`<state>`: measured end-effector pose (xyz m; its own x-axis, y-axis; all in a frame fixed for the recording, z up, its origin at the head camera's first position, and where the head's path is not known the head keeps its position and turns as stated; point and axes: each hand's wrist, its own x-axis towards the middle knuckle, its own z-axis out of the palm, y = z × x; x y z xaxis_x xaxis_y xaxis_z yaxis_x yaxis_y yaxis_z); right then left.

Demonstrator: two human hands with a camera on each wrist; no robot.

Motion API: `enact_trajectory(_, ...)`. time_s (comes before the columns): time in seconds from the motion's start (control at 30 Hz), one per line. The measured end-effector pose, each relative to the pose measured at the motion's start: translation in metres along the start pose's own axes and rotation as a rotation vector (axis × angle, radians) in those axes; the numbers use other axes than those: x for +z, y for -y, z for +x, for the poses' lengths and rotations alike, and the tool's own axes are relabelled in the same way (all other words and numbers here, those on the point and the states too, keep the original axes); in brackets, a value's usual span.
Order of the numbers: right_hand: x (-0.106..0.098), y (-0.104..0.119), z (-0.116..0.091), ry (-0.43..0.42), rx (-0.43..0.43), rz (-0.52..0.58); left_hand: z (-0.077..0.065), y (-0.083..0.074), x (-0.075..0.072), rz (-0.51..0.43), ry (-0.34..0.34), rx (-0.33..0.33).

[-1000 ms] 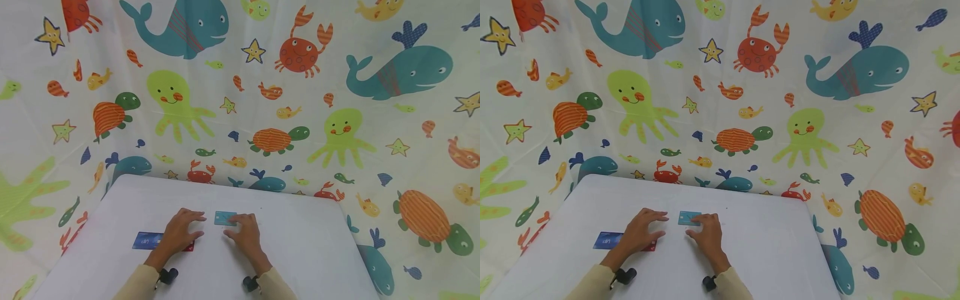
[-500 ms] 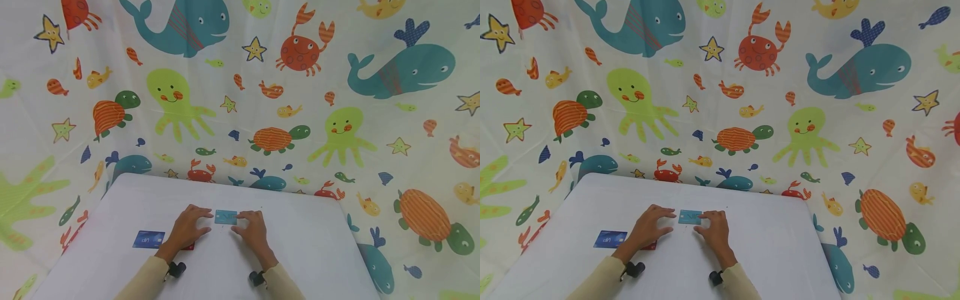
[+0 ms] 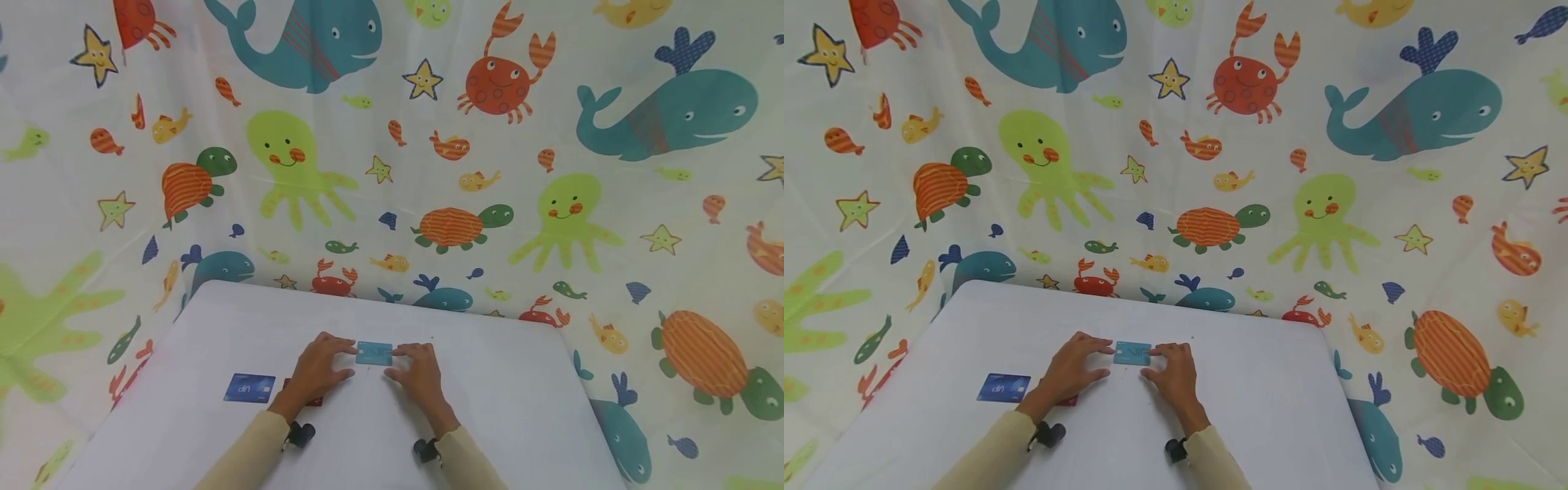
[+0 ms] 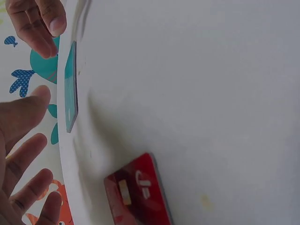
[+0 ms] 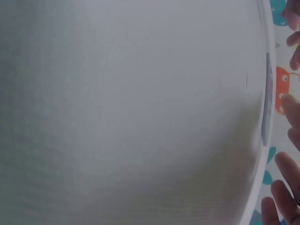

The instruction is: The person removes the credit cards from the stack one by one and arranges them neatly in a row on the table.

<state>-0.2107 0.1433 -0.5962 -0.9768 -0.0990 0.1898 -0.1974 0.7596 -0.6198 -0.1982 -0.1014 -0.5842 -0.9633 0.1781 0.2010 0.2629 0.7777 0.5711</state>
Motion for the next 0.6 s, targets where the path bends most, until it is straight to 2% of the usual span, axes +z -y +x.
enact_trajectory(0.13, 0.001, 0.000, 0.003, 0.027, 0.007, -0.011, 0.003, 0.001, 0.003, 0.005, 0.009, -0.009)
enact_trajectory(0.6, 0.005, -0.004, 0.015, 0.089, -0.011, -0.028, 0.011, 0.001, 0.011, 0.001, -0.019, 0.021)
